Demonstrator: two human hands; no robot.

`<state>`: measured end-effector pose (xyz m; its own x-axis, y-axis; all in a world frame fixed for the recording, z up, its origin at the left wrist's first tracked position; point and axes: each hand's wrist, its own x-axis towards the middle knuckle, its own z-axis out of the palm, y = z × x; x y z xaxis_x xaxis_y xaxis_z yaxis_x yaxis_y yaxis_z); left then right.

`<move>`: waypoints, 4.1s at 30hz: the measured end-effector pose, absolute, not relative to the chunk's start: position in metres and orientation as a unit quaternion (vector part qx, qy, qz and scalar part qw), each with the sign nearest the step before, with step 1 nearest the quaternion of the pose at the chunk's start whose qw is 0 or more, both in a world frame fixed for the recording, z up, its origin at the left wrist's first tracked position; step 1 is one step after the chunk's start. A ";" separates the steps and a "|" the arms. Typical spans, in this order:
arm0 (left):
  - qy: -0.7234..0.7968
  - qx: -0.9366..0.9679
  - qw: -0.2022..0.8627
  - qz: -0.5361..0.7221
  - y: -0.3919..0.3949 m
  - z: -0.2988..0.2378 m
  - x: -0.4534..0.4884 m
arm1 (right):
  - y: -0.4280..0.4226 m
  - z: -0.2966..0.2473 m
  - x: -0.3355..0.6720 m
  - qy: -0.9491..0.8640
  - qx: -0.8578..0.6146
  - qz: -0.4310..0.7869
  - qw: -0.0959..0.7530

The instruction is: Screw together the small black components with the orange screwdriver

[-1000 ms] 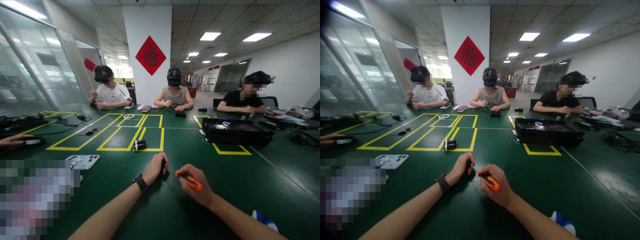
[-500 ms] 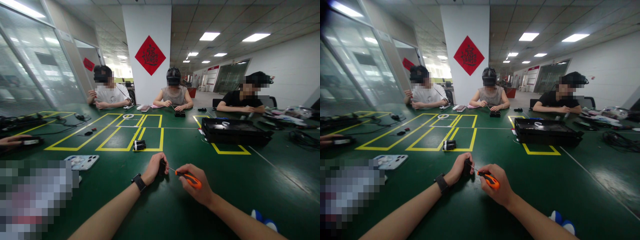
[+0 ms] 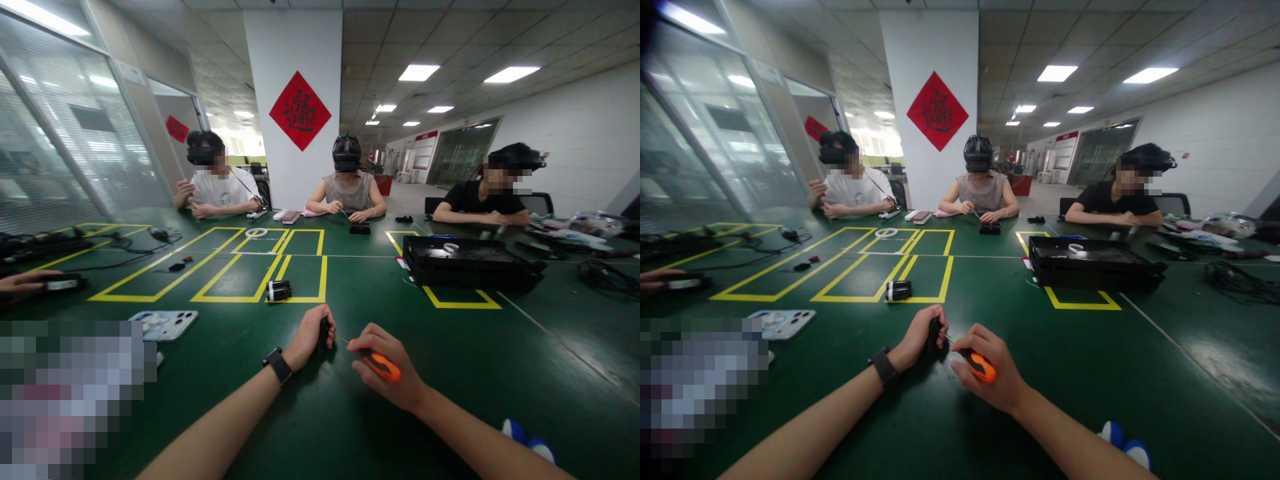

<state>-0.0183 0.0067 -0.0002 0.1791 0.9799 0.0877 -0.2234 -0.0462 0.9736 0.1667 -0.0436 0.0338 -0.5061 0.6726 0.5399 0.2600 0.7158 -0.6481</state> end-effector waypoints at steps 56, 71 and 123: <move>0.370 0.508 0.587 0.510 0.006 -0.001 -0.019 | -0.044 0.035 0.168 -0.857 -0.280 0.238 0.363; 0.364 0.498 0.597 0.514 0.004 0.004 -0.019 | -0.041 0.033 0.173 -0.868 -0.277 0.181 0.371; 0.384 0.501 0.593 0.500 0.004 0.006 -0.019 | -0.043 0.035 0.172 -0.860 -0.257 0.224 0.380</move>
<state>-0.0186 0.0036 0.0064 0.2044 0.9778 0.0453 -0.2083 -0.0017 0.9781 0.1725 -0.0430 0.0345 -0.5784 0.6124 0.5388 0.2713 0.7674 -0.5810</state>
